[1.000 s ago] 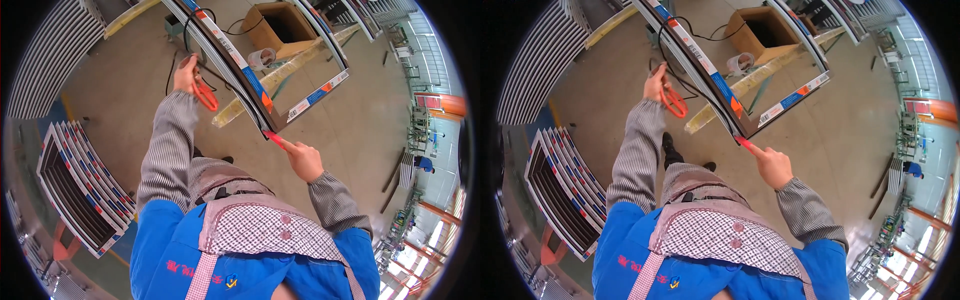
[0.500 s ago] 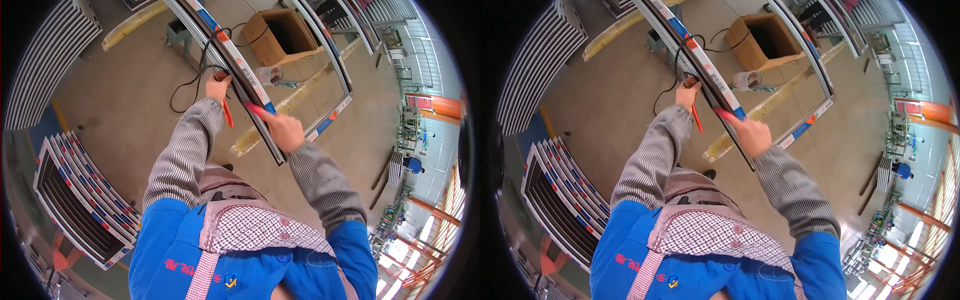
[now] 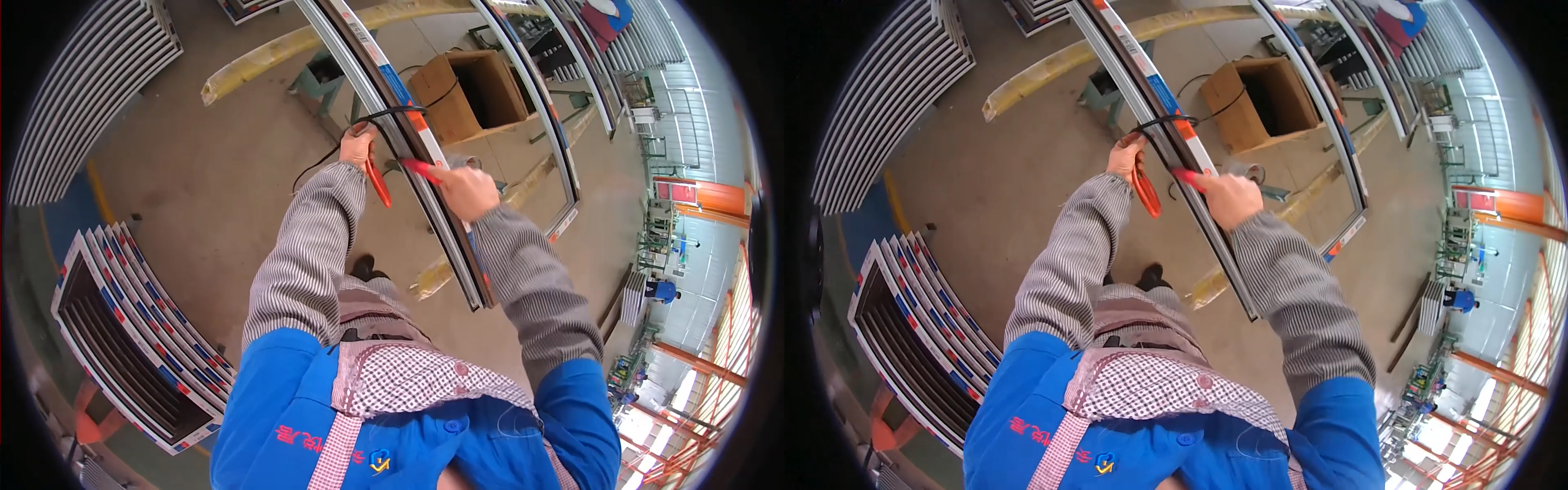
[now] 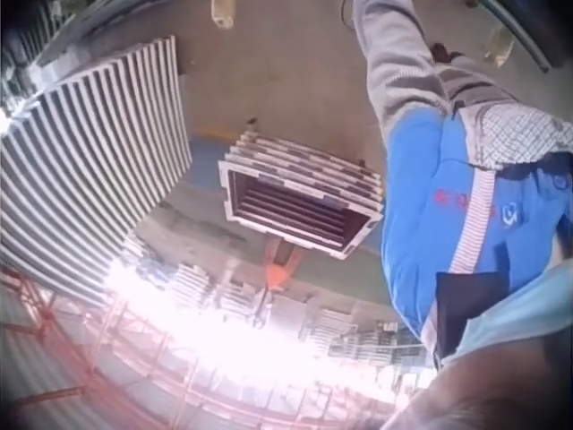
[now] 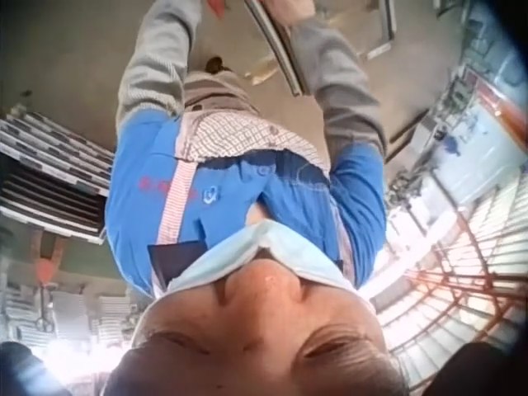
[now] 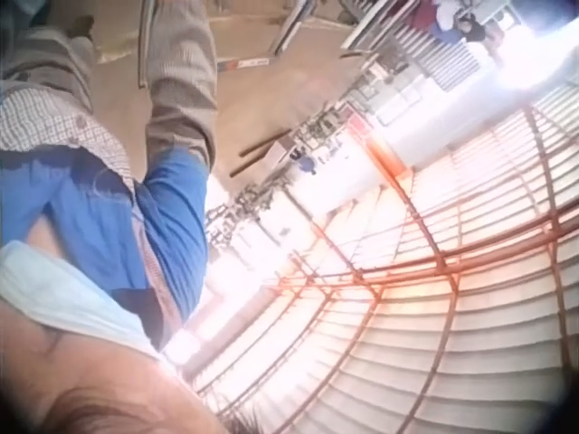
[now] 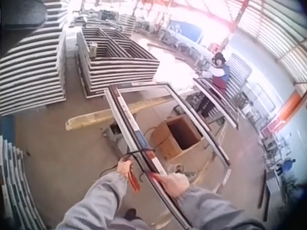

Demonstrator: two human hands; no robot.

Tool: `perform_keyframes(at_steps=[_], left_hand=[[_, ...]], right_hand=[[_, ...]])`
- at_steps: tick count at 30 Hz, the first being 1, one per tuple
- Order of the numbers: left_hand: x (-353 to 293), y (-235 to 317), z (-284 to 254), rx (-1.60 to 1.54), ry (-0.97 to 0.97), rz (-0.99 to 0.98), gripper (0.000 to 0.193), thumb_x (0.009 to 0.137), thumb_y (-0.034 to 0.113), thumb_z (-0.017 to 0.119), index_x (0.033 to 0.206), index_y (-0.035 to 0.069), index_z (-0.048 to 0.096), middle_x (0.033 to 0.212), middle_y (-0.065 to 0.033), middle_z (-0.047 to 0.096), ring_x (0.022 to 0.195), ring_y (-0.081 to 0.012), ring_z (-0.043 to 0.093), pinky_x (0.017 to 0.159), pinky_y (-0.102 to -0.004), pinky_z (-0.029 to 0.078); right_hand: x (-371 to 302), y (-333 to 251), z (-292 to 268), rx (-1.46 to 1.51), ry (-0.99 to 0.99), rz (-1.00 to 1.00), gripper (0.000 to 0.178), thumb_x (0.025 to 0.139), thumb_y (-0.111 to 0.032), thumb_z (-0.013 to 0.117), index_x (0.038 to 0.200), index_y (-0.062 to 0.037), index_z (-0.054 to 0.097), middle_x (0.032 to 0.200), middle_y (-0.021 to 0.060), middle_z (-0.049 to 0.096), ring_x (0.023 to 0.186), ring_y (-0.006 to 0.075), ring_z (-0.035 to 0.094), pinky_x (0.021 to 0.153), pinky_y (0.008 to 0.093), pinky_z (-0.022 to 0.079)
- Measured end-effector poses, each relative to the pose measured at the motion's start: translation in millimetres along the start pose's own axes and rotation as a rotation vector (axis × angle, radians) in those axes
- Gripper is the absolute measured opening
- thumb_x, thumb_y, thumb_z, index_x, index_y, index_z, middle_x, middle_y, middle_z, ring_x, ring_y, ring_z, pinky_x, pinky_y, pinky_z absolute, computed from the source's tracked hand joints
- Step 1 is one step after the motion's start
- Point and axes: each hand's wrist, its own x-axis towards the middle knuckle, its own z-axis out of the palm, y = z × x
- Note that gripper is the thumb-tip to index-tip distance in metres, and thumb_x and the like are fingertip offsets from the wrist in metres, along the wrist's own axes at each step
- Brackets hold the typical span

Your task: Fitting and cutting rubber seals into metal window frames.

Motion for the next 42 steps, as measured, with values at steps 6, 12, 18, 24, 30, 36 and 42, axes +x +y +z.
perform_keyframes(at_steps=[6, 12, 18, 24, 30, 36, 42], left_hand=[[-13, 42, -76, -0.594, -0.049, -0.110, 0.022, 0.083, 0.026, 0.056, 0.095, 0.008, 0.052, 0.057, 0.0066, 0.033, 0.048, -0.0041, 0.032, 0.041, -0.0200, 0.025], [-62, 95, -223, -0.513, 0.305, 0.132, 0.025, 0.086, 0.035, 0.050, 0.098, 0.013, 0.053, 0.056, 0.0076, 0.027, 0.047, -0.0041, 0.027, 0.041, -0.0192, 0.022], [-141, 220, -304, -0.371, 0.489, 0.376, 0.022, 0.087, 0.033, 0.047, 0.098, 0.016, 0.055, 0.051, 0.0060, 0.032, 0.044, -0.0075, 0.033, 0.041, -0.0212, 0.032], [-114, 392, -270, -0.071, 0.542, 0.354, 0.019, 0.084, 0.031, 0.053, 0.091, 0.014, 0.058, 0.051, 0.0052, 0.036, 0.043, -0.0068, 0.034, 0.040, -0.0207, 0.032], [12, 486, -154, 0.192, 0.319, 0.343, 0.019, 0.083, 0.028, 0.057, 0.085, 0.009, 0.058, 0.054, 0.0043, 0.041, 0.044, -0.0056, 0.036, 0.040, -0.0201, 0.033], [157, 532, -83, 0.388, 0.035, 0.134, 0.022, 0.082, 0.030, 0.057, 0.084, 0.009, 0.058, 0.054, 0.0036, 0.044, 0.044, -0.0057, 0.038, 0.037, -0.0196, 0.034], [284, 522, -46, 0.395, -0.080, -0.016, 0.025, 0.086, 0.029, 0.051, 0.087, 0.005, 0.058, 0.058, 0.0002, 0.052, 0.047, -0.0081, 0.044, 0.040, -0.0217, 0.036]], right_hand=[[8, -9, 7, 0.083, 0.018, 0.060, 0.030, 0.079, -0.018, 0.049, 0.109, -0.0226, 0.054, 0.074, 0.0138, 0.060, 0.067, 0.0324, 0.058, 0.059, 0.0427, 0.046], [61, -38, 30, 0.304, 0.268, 0.143, 0.033, 0.079, -0.016, 0.051, 0.112, -0.0234, 0.052, 0.078, 0.0139, 0.060, 0.069, 0.0345, 0.057, 0.060, 0.0437, 0.046], [185, -43, -38, 0.617, 0.325, -0.305, 0.033, 0.079, -0.008, 0.052, 0.111, -0.0137, 0.054, 0.097, 0.0125, 0.060, 0.085, 0.0303, 0.058, 0.071, 0.0348, 0.047], [343, -24, -176, 0.464, 0.331, -0.310, 0.032, 0.084, -0.020, 0.048, 0.116, -0.0178, 0.051, 0.091, 0.0152, 0.061, 0.077, 0.0224, 0.062, 0.068, 0.0319, 0.048], [379, 25, -174, 0.433, 0.545, 0.047, 0.039, 0.083, -0.026, 0.048, 0.122, -0.0234, 0.044, 0.097, 0.0158, 0.059, 0.087, 0.0327, 0.057, 0.075, 0.0402, 0.045], [227, 36, -87, 0.804, 0.287, -0.075, 0.035, 0.078, -0.014, 0.054, 0.113, -0.0194, 0.054, 0.089, 0.0145, 0.059, 0.073, 0.0281, 0.058, 0.063, 0.0336, 0.047], [27, 10, -46, 0.167, -0.280, 0.051, 0.060, 0.072, -0.005, 0.050, 0.126, -0.0286, 0.039, 0.074, 0.0058, 0.049, 0.055, 0.0219, 0.053, 0.046, 0.0317, 0.044]])
